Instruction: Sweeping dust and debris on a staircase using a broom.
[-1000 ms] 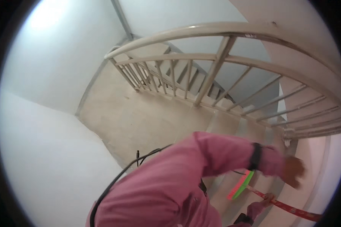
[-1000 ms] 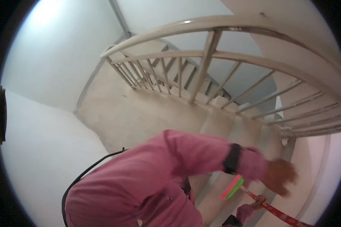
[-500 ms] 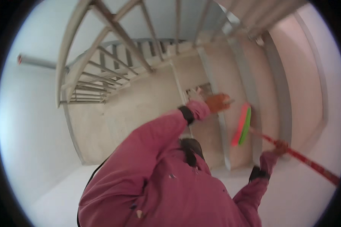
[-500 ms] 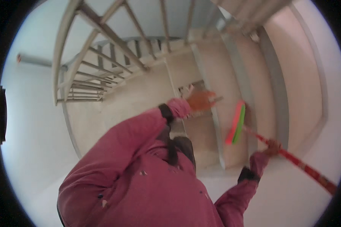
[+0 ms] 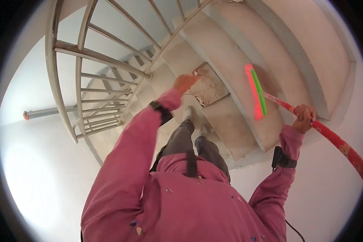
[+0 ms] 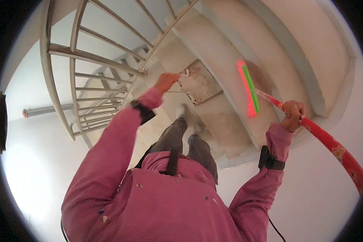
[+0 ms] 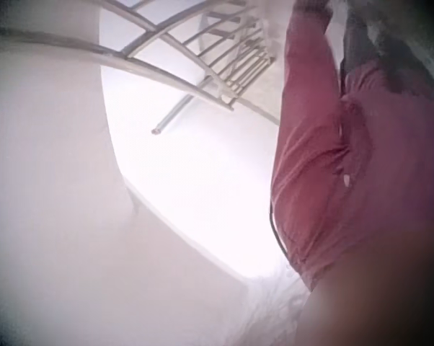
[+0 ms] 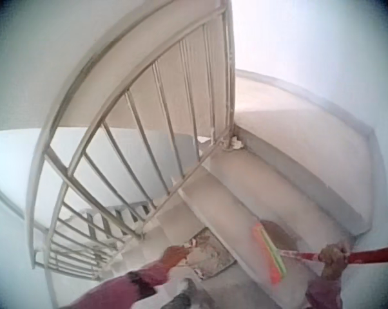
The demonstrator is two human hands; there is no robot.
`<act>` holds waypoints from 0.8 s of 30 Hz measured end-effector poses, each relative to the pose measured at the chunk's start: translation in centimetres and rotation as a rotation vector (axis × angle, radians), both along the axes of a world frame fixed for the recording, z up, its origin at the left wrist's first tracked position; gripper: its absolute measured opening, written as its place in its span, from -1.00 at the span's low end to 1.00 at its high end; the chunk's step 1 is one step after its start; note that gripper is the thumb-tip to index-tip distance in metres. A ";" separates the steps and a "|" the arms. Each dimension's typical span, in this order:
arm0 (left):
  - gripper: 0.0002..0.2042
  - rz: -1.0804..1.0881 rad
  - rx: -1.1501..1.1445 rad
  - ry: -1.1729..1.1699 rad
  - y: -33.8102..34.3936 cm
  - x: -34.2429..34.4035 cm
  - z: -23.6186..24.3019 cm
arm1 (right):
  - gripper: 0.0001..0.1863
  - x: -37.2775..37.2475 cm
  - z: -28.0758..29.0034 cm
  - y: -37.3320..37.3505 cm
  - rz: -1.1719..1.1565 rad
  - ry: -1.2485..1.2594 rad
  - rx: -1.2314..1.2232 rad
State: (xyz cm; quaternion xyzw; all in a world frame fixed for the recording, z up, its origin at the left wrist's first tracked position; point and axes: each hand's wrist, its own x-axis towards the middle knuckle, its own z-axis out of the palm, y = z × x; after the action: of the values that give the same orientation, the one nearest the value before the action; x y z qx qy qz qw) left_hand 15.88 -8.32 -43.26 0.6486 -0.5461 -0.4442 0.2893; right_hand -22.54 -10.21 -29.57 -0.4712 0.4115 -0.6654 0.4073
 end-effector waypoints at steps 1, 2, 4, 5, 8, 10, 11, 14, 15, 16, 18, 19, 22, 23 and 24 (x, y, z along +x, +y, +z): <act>-0.78 -0.245 -0.413 -0.593 2.5 4.5 -1.4 | -0.77 0.8 0.4 -0.1 0.036 -0.046 -0.036; -0.78 -0.232 -0.474 -0.810 4.9 5.9 -1.8 | -0.78 0.5 0.5 -0.1 0.044 -0.066 -0.070; -0.74 0.130 0.082 -0.320 8.4 5.0 2.3 | -0.78 -0.6 -0.5 0.2 0.025 -0.053 -0.064; -0.72 0.270 0.166 -0.139 9.6 4.7 4.7 | -0.78 -0.7 -0.8 0.2 0.033 -0.038 -0.053; -0.69 0.469 0.213 0.024 11.8 4.9 8.6 | -0.78 -1.2 -1.1 -0.3 0.107 -0.058 -0.075; -0.68 0.519 0.187 0.000 13.0 5.9 9.5 | -0.79 -1.7 -1.0 -0.4 0.059 -0.091 -0.050; -0.70 0.537 0.228 -0.056 13.5 6.7 9.5 | -0.79 -1.7 -1.1 -0.4 0.003 -0.117 -0.022; -0.73 0.585 0.281 -0.095 13.8 6.2 9.3 | -0.80 -2.2 -0.3 -0.7 0.011 -0.146 -0.021; -0.73 0.581 0.255 -0.098 14.0 6.2 8.0 | -0.80 -2.7 -0.4 -0.5 -0.001 -0.148 -0.010; -0.73 0.587 0.220 -0.101 14.4 6.3 6.6 | -0.80 -3.2 -0.3 -0.4 0.001 -0.153 -0.041; -0.72 0.623 0.159 -0.118 16.7 8.3 0.4 | -0.80 -3.8 -0.8 -0.6 0.015 -0.169 -0.068; -0.72 0.579 0.162 -0.174 17.2 7.6 -0.5 | -0.81 -4.4 -1.4 -0.3 -0.008 -0.177 -0.076; -0.70 0.547 0.216 -0.211 18.3 7.0 -3.6 | -0.80 -5.9 -2.0 0.5 -0.055 -0.146 -0.074; -0.68 0.548 0.250 -0.181 18.1 7.1 -4.6 | -0.78 -6.3 -1.6 0.8 -0.092 -0.096 -0.084; -0.68 0.544 0.255 -0.171 17.9 7.3 -5.5 | -0.78 -6.7 -1.2 1.1 -0.093 -0.084 -0.082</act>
State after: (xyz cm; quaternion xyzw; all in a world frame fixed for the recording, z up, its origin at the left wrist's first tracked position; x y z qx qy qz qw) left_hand 23.17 9.63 -48.78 0.8371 -0.3145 -0.3593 0.2669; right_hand -29.24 -9.10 -30.75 -0.4395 0.3877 -0.7192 0.3733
